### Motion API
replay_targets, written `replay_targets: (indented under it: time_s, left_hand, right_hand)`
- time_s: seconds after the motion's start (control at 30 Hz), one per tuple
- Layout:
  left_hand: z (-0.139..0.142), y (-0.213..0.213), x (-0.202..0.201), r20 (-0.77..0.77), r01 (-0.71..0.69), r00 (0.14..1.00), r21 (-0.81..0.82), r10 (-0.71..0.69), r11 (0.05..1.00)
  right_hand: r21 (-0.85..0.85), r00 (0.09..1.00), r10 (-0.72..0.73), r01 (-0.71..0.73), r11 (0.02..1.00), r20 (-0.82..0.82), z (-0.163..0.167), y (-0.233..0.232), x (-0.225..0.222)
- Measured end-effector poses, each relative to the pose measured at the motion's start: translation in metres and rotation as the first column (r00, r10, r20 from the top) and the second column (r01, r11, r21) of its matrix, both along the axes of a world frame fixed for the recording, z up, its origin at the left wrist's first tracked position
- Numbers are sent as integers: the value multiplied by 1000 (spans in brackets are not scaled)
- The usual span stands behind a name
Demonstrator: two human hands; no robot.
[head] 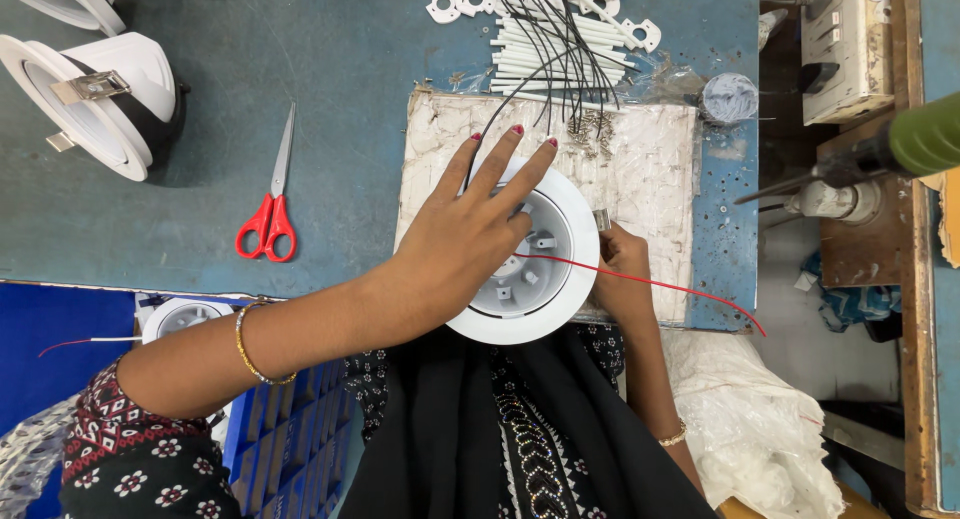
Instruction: The person assembles a recessed LED light fixture by hand, inserting wires into the central module and securing them with a green-handled screwdriver. The person handles multiple white circular housings, wires, and small plastic components on a cluttered workbench.
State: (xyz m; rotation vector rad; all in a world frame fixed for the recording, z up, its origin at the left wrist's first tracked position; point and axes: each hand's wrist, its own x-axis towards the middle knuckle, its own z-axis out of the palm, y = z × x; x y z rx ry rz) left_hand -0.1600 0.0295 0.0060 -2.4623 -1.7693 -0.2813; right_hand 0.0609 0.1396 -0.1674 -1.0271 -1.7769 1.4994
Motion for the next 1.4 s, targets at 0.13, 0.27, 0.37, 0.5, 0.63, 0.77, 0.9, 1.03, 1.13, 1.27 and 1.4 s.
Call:
replay_targets:
  time_s: [0.13,0.27,0.37,0.5,0.63,0.77,0.9,1.03,1.13,1.27,1.4]
  left_hand:
    - [0,-1,-2,49,29,998,13,-30,999]
    - [0,0,-3,61,29,998,6,-29,1000]
    - [1,0,-5,53,34,998,-1,-34,999]
    - [0,1,-6,54,34,998,3,-34,999]
    - [-3,1,-5,48,22,999,20,-23,1000]
    - [-2,-1,-6,46,27,999,11,-27,1000]
    - [-1,-2,-8,57,36,998,22,-38,999]
    - [-2,0,-9,87,37,995,31,-40,999]
    - [-5,1,-9,89,34,995,28,-36,999]
    - [-8,1,-10,83,23,996,45,-26,999]
    - [-9,1,-10,44,-9,999,18,9,1000]
  right_hand:
    - [-4,1000,9,-9,1000,-14,2,-2,0]
    - [4,1000,8,-8,1000,-5,5,-2,0]
    - [-22,999,7,-7,1000,-34,6,-1,0]
    - [-41,997,18,-21,999,-78,5,-1,-2]
    - [-62,995,17,-23,998,-94,4,-1,-4]
    - [-42,996,23,-26,999,-84,4,-2,-4]
    - [-36,998,17,-19,999,-64,5,-3,-3]
    - [-46,998,17,-20,999,-60,7,-2,-4]
    - [-57,997,20,-24,998,-72,8,-1,-5]
    - [-62,996,18,-23,998,-82,4,-2,-6]
    - [-24,1000,6,-7,1000,-28,-6,0,-2]
